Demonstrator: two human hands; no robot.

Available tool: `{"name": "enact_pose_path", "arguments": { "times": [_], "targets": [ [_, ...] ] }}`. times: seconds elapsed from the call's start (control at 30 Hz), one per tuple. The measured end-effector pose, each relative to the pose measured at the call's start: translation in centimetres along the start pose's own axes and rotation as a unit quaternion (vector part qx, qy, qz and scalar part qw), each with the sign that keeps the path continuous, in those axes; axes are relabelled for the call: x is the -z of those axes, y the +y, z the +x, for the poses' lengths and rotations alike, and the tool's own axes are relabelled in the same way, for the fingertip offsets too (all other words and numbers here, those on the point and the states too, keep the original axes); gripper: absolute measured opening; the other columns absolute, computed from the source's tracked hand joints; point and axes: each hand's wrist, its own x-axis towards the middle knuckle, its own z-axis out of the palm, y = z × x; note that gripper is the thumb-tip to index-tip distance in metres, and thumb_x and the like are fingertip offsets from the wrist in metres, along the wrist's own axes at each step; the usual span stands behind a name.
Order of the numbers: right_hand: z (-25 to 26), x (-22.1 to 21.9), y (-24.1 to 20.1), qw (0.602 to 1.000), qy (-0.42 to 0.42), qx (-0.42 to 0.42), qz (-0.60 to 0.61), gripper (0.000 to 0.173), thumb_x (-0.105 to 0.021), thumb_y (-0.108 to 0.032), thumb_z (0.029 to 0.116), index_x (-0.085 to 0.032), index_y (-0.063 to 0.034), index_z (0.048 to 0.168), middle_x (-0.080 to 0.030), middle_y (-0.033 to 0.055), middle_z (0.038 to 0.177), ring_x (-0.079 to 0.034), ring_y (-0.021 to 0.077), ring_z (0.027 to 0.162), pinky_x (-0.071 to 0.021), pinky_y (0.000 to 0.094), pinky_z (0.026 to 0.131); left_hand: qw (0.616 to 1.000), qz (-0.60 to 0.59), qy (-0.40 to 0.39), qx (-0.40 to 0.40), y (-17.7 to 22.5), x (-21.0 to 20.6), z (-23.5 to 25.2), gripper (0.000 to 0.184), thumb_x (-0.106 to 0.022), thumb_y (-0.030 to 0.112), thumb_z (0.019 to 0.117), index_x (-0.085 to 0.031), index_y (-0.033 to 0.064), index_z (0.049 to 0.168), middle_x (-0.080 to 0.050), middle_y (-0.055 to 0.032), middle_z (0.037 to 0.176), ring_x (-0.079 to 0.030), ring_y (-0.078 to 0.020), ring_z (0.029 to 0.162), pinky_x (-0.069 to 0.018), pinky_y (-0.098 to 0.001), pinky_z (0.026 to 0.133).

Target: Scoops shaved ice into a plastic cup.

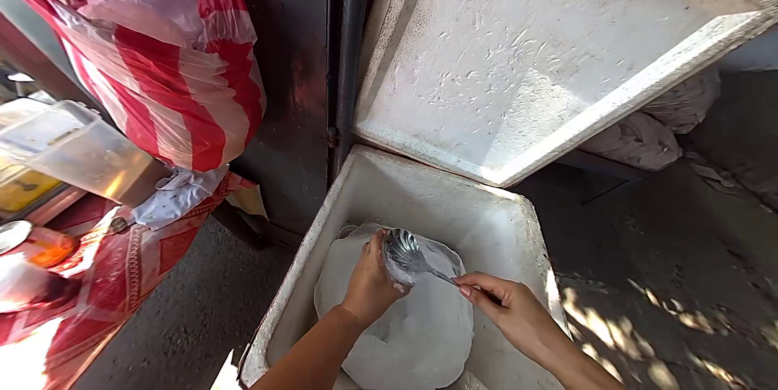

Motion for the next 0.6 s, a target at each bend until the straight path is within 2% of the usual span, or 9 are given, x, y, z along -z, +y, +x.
{"name": "enact_pose_path", "arguments": {
  "times": [0.07, 0.13, 0.17, 0.23, 0.27, 0.37, 0.43, 0.5, 0.6],
  "targets": [
    [0.4, 0.9, 0.4, 0.999, 0.027, 0.001, -0.047, 0.029, -0.058, -0.033, 0.1007, -0.076, -0.0167, 0.115, -0.065, 0.0015, 0.073, -0.056, 0.0139, 0.061, -0.0483, 0.0405, 0.060, 0.999, 0.005, 0.026, 0.024, 0.3, 0.5, -0.5, 0.107, -0.091, 0.033, 0.0677, -0.035, -0.0027, 0.152, -0.053, -0.0225, 0.145, -0.052, -0.0297, 0.136, -0.0415, -0.0408, 0.116],
    [1.1, 2.4, 0.9, 0.993, 0.051, -0.010, -0.109, 0.026, -0.058, -0.029, 0.1013, -0.075, -0.0158, 0.115, -0.066, 0.0045, 0.073, -0.058, 0.0191, 0.062, -0.0483, 0.0454, 0.061, 0.997, -0.004, 0.049, 0.055, 0.9, 1.7, -1.3, 0.109, -0.092, 0.031, 0.0669, -0.033, 0.0012, 0.154, -0.053, -0.0211, 0.144, -0.053, -0.0275, 0.135, -0.0448, -0.0406, 0.114],
    [1.6, 2.8, 0.7, 0.989, 0.033, -0.024, -0.142, 0.025, -0.058, -0.027, 0.1027, -0.074, -0.0150, 0.117, -0.068, 0.0083, 0.078, -0.062, 0.0245, 0.067, -0.0496, 0.0500, 0.066, 0.996, -0.016, 0.068, 0.056, 1.1, 2.3, -1.7, 0.110, -0.093, 0.031, 0.0660, -0.032, 0.0017, 0.154, -0.054, -0.0204, 0.143, -0.055, -0.0259, 0.132, -0.0470, -0.0401, 0.112],
    [3.0, 1.4, -0.4, 0.977, -0.060, -0.035, -0.201, 0.027, -0.056, -0.022, 0.1044, -0.072, -0.0106, 0.123, -0.074, 0.0194, 0.098, -0.071, 0.0401, 0.089, -0.0529, 0.0642, 0.080, 0.990, -0.054, 0.131, 0.019, 0.4, 2.9, -2.8, 0.110, -0.094, 0.031, 0.0646, -0.034, -0.0010, 0.151, -0.056, -0.0200, 0.140, -0.059, -0.0217, 0.128, -0.0499, -0.0374, 0.109],
    [3.8, -0.5, -1.1, 0.966, -0.114, -0.039, -0.230, 0.028, -0.053, -0.019, 0.1048, -0.071, -0.0099, 0.125, -0.073, 0.0231, 0.106, -0.070, 0.0452, 0.098, -0.0507, 0.0673, 0.085, 0.985, -0.064, 0.158, -0.003, -0.2, 2.9, -3.2, 0.110, -0.095, 0.031, 0.0647, -0.034, -0.0026, 0.150, -0.057, -0.0201, 0.140, -0.059, -0.0199, 0.128, -0.0499, -0.0360, 0.109],
    [7.3, -7.9, -1.8, 0.923, -0.223, -0.028, -0.312, 0.034, -0.047, -0.007, 0.1025, -0.066, -0.0098, 0.131, -0.066, 0.0264, 0.121, -0.064, 0.0476, 0.111, -0.0495, 0.0657, 0.089, 0.980, -0.049, 0.191, -0.016, -1.1, 3.5, -3.3, 0.110, -0.094, 0.033, 0.0648, -0.034, -0.0025, 0.150, -0.057, -0.0195, 0.139, -0.059, -0.0194, 0.128, -0.0501, -0.0364, 0.109],
    [9.3, -12.4, -1.1, 0.903, -0.268, -0.007, -0.337, 0.039, -0.043, 0.002, 0.1008, -0.063, -0.0056, 0.134, -0.063, 0.0280, 0.127, -0.062, 0.0476, 0.115, -0.0503, 0.0632, 0.090, 0.982, -0.033, 0.188, -0.003, -1.3, 3.8, -3.2, 0.110, -0.094, 0.033, 0.0650, -0.034, 0.0000, 0.151, -0.058, -0.0182, 0.139, -0.059, -0.0203, 0.127, -0.0505, -0.0386, 0.108],
    [10.6, -15.5, 0.1, 0.885, -0.316, 0.022, -0.341, 0.036, -0.042, 0.001, 0.1016, -0.063, -0.0014, 0.131, -0.063, 0.0281, 0.127, -0.061, 0.0467, 0.118, -0.0489, 0.0624, 0.093, 0.983, -0.014, 0.181, 0.005, -1.5, 3.9, -2.9, 0.108, -0.094, 0.032, 0.0659, -0.034, 0.0018, 0.151, -0.058, -0.0174, 0.139, -0.059, -0.0207, 0.127, -0.0503, -0.0395, 0.108],
    [11.0, -17.3, 0.5, 0.842, -0.408, 0.038, -0.352, 0.028, -0.050, -0.006, 0.1010, -0.067, 0.0005, 0.123, -0.065, 0.0263, 0.127, -0.059, 0.0459, 0.122, -0.0460, 0.0655, 0.096, 0.983, 0.003, 0.185, 0.001, -1.7, 3.9, -2.8, 0.106, -0.093, 0.032, 0.0666, -0.036, 0.0019, 0.150, -0.058, -0.0169, 0.138, -0.059, -0.0216, 0.128, -0.0495, -0.0404, 0.109]
  ]
}}
